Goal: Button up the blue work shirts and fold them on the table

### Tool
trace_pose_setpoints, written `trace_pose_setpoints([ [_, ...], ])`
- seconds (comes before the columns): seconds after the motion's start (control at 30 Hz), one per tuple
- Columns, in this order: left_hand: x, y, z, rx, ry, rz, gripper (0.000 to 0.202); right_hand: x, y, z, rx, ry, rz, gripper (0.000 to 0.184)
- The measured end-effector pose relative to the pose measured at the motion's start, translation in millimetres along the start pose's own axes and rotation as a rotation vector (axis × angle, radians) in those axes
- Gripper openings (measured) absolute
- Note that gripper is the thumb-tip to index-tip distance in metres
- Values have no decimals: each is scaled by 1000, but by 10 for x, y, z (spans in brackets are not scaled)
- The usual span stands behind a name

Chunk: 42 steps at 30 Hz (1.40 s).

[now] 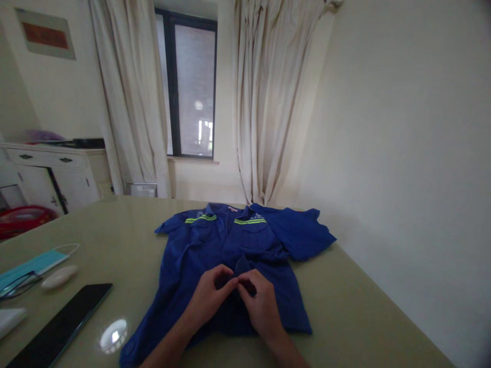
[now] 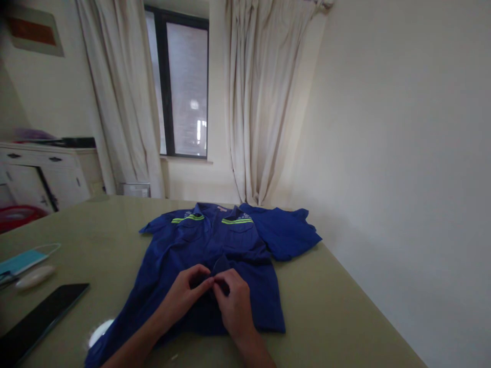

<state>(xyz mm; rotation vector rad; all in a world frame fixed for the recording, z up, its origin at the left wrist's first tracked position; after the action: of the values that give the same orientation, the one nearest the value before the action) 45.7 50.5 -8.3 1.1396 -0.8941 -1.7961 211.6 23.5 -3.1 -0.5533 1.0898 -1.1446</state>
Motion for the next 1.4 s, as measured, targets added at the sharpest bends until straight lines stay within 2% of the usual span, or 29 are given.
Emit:
trace_pose_setpoints([
  [0.4, -22, -164, 8, 95, -29, 34, 32, 16, 36, -46, 9, 2, -31, 4],
  [0.53, -40, -235, 3, 174, -91, 53, 33, 18, 3, -37, 41, -8, 8, 5],
  [0.67, -53, -270, 1, 156, -139, 73, 32, 11, -6, -32, 46, -32, 12, 7],
  [0.9, -31, -381, 20, 142, -41, 169, 46, 40, -28, -37, 112, -24, 51, 8],
  [1.07, -49, -336, 32, 263, -77, 257, 46, 56, -36, -39, 134, -24, 104, 12],
  [1.17, -63, -295, 18, 304, -57, 257, 46, 60, -48, -39, 178, -39, 140, 14],
  [1.27, -63, -276, -2, 337, 12, 248, 48, 70, -75, -39, 227, -58, 178, 15],
  [1.4, -53, -256, -12, 327, 47, 248, 47, 85, -95, -41, 217, -47, 170, 14],
])
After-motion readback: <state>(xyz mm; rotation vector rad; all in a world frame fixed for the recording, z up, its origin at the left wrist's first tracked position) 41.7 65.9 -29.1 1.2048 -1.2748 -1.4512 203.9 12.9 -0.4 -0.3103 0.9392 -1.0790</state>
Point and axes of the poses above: each hand's wrist, its own x-axis away from the middle knuckle, its own z-axis out of the back of the hand, y = z × x, the point moved 3 cm from there along -x, towards the middle knuckle, and after that the axes turned 6 degrees about -z, right-handed, at the moved point
